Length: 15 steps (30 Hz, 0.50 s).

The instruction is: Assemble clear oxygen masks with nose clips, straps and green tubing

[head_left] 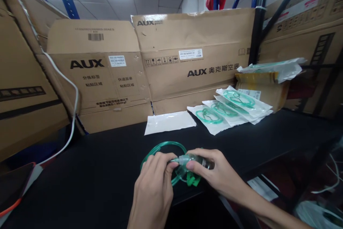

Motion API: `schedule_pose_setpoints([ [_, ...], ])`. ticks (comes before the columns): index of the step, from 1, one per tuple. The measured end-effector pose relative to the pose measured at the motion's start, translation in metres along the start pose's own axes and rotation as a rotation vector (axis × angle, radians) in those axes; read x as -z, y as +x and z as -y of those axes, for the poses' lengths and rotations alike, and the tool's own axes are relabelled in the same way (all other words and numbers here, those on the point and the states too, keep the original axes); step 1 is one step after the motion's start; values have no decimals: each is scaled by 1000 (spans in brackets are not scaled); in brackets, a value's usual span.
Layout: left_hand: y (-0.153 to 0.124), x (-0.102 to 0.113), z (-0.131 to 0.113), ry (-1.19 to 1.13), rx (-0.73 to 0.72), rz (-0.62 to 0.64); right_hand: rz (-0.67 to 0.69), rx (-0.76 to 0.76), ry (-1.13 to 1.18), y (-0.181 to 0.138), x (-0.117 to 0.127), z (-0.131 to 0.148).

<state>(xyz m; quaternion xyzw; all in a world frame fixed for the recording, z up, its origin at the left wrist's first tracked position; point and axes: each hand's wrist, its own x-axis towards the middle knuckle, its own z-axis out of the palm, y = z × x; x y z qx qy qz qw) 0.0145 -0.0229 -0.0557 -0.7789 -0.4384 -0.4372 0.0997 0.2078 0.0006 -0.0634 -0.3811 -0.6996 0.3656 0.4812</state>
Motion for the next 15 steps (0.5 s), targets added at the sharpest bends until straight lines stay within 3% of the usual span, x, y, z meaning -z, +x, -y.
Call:
schedule_pose_setpoints([
  [15,-11,3,3,-67,30,77,58,13,-70,-2,0,0],
])
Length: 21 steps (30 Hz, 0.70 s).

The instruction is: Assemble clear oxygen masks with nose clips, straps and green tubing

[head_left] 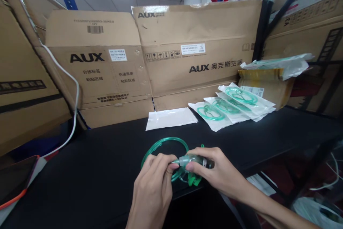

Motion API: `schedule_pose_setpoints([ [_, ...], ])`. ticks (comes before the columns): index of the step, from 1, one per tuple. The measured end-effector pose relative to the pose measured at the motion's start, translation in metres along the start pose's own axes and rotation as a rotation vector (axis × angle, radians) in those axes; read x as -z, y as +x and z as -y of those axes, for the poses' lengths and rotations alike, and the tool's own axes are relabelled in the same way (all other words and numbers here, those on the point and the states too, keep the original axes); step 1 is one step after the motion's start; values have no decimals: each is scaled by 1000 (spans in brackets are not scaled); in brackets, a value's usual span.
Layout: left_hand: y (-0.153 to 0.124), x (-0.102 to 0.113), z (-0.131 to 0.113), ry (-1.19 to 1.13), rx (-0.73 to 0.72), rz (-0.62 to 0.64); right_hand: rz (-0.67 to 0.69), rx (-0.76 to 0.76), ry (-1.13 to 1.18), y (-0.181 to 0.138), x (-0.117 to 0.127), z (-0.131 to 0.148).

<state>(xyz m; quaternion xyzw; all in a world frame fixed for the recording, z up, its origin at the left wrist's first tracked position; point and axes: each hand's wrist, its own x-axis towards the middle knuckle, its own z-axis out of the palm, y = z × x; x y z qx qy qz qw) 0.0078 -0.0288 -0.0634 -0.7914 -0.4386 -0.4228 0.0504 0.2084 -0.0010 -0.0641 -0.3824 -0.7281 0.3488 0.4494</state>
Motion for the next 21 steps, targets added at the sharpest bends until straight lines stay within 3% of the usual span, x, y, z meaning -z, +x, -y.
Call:
schedule_pose_setpoints([
  [11,-3,-1,4,-86,60,-9,17,46,25,2,0,2],
  [21,2,9,15,-226,260,188,-63,217,22,0,-5,-7],
])
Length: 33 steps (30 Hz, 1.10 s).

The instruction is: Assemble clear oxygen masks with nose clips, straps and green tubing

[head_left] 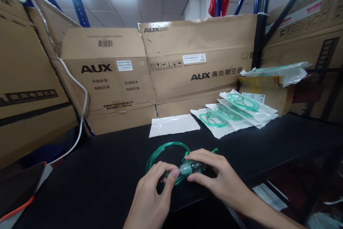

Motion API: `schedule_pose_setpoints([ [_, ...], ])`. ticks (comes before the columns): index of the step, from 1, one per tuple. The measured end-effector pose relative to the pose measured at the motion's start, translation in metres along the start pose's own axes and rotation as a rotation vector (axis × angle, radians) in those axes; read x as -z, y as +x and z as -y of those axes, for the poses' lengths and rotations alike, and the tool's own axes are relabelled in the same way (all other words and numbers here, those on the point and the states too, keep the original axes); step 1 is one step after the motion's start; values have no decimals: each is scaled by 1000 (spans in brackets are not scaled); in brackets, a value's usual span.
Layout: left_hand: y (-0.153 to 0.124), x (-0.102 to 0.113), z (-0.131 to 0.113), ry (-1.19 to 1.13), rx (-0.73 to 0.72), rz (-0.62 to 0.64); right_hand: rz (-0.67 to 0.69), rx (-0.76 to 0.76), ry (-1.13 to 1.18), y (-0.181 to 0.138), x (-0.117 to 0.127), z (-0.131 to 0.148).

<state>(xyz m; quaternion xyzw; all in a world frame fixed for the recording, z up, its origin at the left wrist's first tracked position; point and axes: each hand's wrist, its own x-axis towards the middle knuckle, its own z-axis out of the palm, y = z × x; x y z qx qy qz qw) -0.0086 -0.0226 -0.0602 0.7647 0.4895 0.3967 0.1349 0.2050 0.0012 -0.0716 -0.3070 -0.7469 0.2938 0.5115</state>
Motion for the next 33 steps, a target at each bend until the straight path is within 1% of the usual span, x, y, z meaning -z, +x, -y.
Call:
schedule_pose_setpoints([
  [5,2,2,0,-87,101,115,13,44,-22,-1,0,-2],
  [9,1,3,-3,-131,149,131,48,54,-2,-1,1,-1],
  [12,-1,2,-4,-149,143,126,57,64,3,0,2,0],
  [19,-3,1,-2,-171,78,131,77,54,-36,0,1,0],
  [26,-3,2,-3,-139,36,137,111,-7,-61,2,2,3],
  [30,-3,1,-5,-114,33,94,136,-105,-23,3,5,7],
  [33,-4,-1,-7,-106,34,53,115,-164,11,3,5,10],
])
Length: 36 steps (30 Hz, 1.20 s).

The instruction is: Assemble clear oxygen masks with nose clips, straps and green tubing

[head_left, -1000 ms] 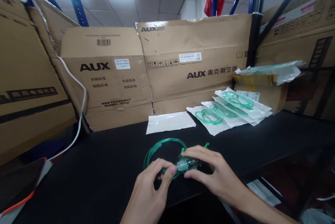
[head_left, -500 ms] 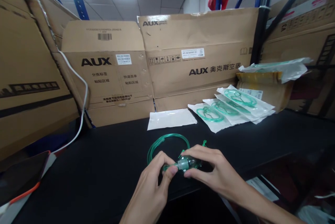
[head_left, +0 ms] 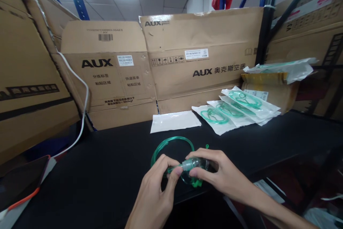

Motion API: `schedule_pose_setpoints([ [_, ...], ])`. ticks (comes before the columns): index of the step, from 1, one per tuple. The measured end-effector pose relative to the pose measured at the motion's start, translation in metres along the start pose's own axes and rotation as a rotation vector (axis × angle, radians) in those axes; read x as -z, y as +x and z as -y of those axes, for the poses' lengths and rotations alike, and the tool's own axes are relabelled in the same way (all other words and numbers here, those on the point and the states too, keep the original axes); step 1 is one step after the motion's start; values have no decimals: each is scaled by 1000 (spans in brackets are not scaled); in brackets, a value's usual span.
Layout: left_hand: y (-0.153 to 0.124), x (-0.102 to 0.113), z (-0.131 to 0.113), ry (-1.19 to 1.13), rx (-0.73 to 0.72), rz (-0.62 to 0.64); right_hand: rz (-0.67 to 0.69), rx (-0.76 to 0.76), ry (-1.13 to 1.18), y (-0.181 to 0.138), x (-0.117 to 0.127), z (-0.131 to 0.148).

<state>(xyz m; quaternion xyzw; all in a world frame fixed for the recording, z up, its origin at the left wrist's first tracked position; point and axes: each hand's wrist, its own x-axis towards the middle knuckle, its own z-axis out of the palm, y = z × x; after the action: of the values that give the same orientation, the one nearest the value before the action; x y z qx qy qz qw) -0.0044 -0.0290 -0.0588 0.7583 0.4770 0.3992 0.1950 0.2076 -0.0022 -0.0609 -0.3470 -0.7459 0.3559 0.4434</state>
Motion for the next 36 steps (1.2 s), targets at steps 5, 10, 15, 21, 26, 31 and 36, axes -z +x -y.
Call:
schedule_pose_setpoints([
  [5,0,-1,0,20,-24,-71,-46,-43,37,1,-1,1],
  [10,-2,-1,1,58,-14,-93,-72,-57,-22,2,-2,0],
  [15,-3,-3,0,166,-47,-146,-123,-78,-116,-1,-3,-1],
  [21,-3,-11,-2,205,-206,-192,-9,-106,-60,-1,3,0],
  [26,-6,-12,1,282,-276,-241,51,-77,-39,1,3,0],
  [31,-5,-11,-3,269,-273,-252,15,-21,-70,2,0,0],
  [36,-3,-11,-8,239,-235,-235,-2,85,-70,0,1,-1],
])
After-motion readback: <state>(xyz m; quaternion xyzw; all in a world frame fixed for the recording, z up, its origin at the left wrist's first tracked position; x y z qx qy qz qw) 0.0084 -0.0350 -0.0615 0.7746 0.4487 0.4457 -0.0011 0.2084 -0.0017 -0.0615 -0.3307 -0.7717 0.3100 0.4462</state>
